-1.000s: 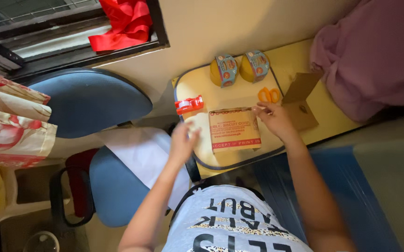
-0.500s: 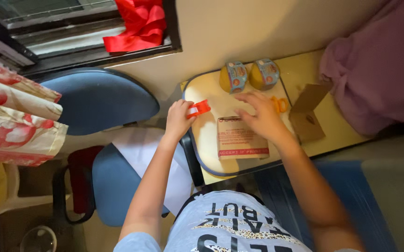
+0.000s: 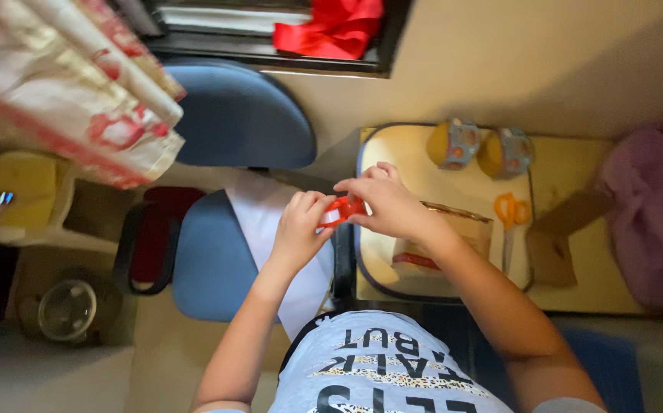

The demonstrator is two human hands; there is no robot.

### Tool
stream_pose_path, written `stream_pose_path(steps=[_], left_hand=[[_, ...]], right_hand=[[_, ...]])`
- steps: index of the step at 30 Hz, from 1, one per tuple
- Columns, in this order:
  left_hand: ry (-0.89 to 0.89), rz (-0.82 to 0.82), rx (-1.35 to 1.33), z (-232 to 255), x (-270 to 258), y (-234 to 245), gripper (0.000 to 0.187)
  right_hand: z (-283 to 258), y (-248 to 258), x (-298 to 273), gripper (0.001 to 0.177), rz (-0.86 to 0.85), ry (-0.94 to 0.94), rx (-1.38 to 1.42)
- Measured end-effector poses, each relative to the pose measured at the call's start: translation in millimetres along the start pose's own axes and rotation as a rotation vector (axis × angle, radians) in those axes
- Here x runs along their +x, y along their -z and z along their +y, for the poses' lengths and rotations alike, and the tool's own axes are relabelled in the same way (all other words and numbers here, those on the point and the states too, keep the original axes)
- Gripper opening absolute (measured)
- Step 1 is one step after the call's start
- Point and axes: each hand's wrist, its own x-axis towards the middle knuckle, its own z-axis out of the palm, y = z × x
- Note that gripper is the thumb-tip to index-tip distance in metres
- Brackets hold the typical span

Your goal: The person tapes a small cardboard box shut using a red tape dispenser, then places two round packaged items into the box and closes the flaps. The workspace is a small table with scissors and other items nearby.

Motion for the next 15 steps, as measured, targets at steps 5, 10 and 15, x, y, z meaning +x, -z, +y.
stream_pose_path(steps=[5, 10, 15], left_hand=[[0.049, 0.045, 0.074, 0, -27, 11, 0.044], [0.063, 0.083, 0.110, 3, -42, 20, 0.044], [0.072, 0.085, 0.128, 6, -52, 22, 0.047]], right_hand=[[-11, -28, 16, 0.053, -0.119, 0.023, 0.048], [-17, -52, 21, 0.047, -0.028, 0.017, 0.028], [-22, -60, 14, 0.050, 0.058, 0.040, 0.053]])
